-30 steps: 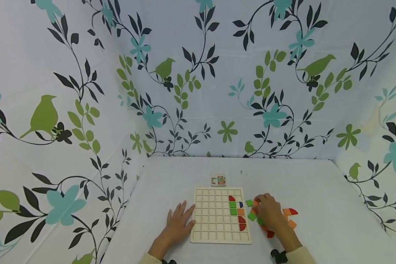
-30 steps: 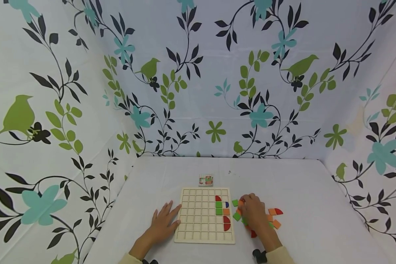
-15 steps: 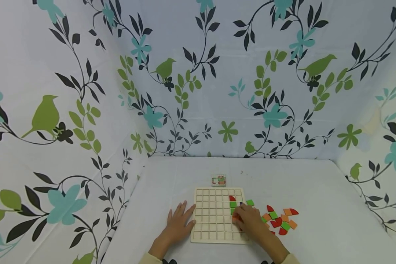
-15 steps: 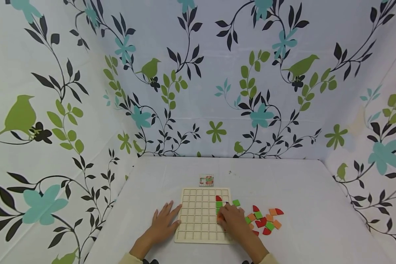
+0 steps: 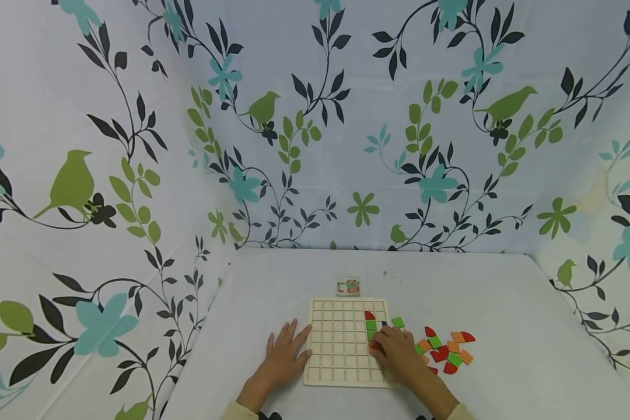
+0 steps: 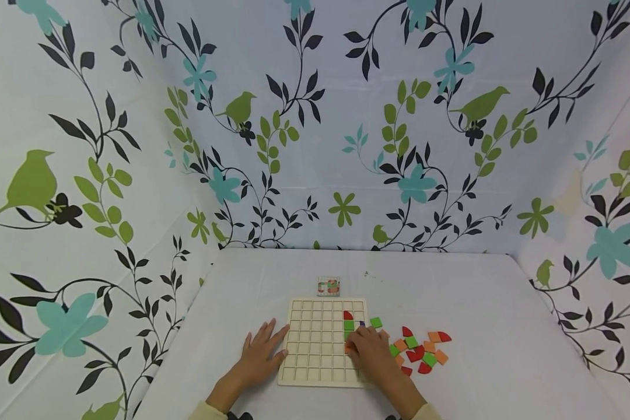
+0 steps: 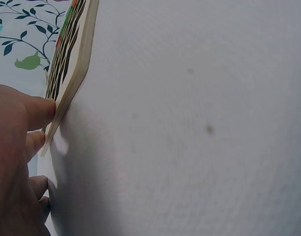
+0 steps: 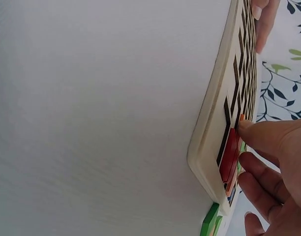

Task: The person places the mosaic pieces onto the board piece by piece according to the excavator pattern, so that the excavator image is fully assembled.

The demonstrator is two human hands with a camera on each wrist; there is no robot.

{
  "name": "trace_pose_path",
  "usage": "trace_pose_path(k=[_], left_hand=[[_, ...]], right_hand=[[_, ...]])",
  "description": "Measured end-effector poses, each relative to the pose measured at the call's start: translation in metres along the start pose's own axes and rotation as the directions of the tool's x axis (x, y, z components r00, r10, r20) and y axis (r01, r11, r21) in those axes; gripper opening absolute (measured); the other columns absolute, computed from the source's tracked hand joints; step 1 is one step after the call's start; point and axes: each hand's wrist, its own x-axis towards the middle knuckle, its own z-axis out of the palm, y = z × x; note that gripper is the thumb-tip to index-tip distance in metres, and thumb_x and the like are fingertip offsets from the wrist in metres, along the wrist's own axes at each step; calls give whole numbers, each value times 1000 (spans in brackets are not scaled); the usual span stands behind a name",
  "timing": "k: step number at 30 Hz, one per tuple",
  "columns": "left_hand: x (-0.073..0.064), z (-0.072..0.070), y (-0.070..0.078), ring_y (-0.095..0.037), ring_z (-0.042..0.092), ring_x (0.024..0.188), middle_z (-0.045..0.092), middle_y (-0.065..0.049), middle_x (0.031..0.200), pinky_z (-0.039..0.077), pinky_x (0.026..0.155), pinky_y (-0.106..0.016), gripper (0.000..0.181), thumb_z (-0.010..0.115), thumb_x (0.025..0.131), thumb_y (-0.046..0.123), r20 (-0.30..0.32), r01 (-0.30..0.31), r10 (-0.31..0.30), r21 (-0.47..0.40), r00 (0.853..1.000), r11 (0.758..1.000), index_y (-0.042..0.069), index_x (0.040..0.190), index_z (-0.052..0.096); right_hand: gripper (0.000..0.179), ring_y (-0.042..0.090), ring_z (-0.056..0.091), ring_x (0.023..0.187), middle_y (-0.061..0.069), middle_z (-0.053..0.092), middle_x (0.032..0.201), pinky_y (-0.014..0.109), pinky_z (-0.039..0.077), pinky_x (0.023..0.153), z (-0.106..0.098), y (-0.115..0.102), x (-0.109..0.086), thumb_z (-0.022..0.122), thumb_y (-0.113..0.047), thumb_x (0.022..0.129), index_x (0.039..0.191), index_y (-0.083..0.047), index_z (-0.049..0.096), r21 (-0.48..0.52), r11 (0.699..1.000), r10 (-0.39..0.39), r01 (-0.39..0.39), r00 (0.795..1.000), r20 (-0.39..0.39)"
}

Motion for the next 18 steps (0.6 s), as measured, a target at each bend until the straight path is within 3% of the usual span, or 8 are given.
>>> trace_pose_path(k=[5, 10, 13, 18], left_hand=[[-1, -1, 2, -53, 22, 157, 29, -26, 170, 6, 119, -81, 58, 59, 106, 37, 7, 0, 0, 11, 1000, 1000, 18, 159, 47], [3, 8, -4, -49, 21, 159, 28, -22, 172, 6, 120, -80, 58, 59, 106, 39, -7, 9, -9, 21, 1000, 1000, 20, 160, 47], [4, 13, -8, -50, 20, 159, 27, -23, 172, 3, 120, -80, 59, 58, 106, 40, -22, -4, 4, 4, 1000, 1000, 20, 160, 46], [2, 5, -6, -51, 18, 159, 25, -24, 172, 1, 120, -80, 60, 57, 106, 39, 1, -2, 2, -12, 1000, 1000, 20, 162, 44]], right_hand=[[17, 12, 54, 94, -11, 63, 98, 43, 42, 85, 2, 3, -2, 87, -20, 89, 98, -24, 73, 14, 1000, 12, -11, 1000, -20], [15, 16, 59, 100, -8, 65, 102, 43, 46, 83, 1, 17, -2, 86, -25, 91, 100, -24, 74, -2, 995, 99, -99, 994, -41], [19, 20, 59, 97, 0, 66, 104, 43, 49, 80, -7, 31, -3, 84, -24, 91, 106, -19, 74, -9, 985, 174, -174, 983, -52], [28, 35, 64, 103, 16, 68, 116, 52, 51, 79, -24, 50, -4, 80, -21, 95, 118, -7, 73, 6, 962, 271, -271, 960, -74]])
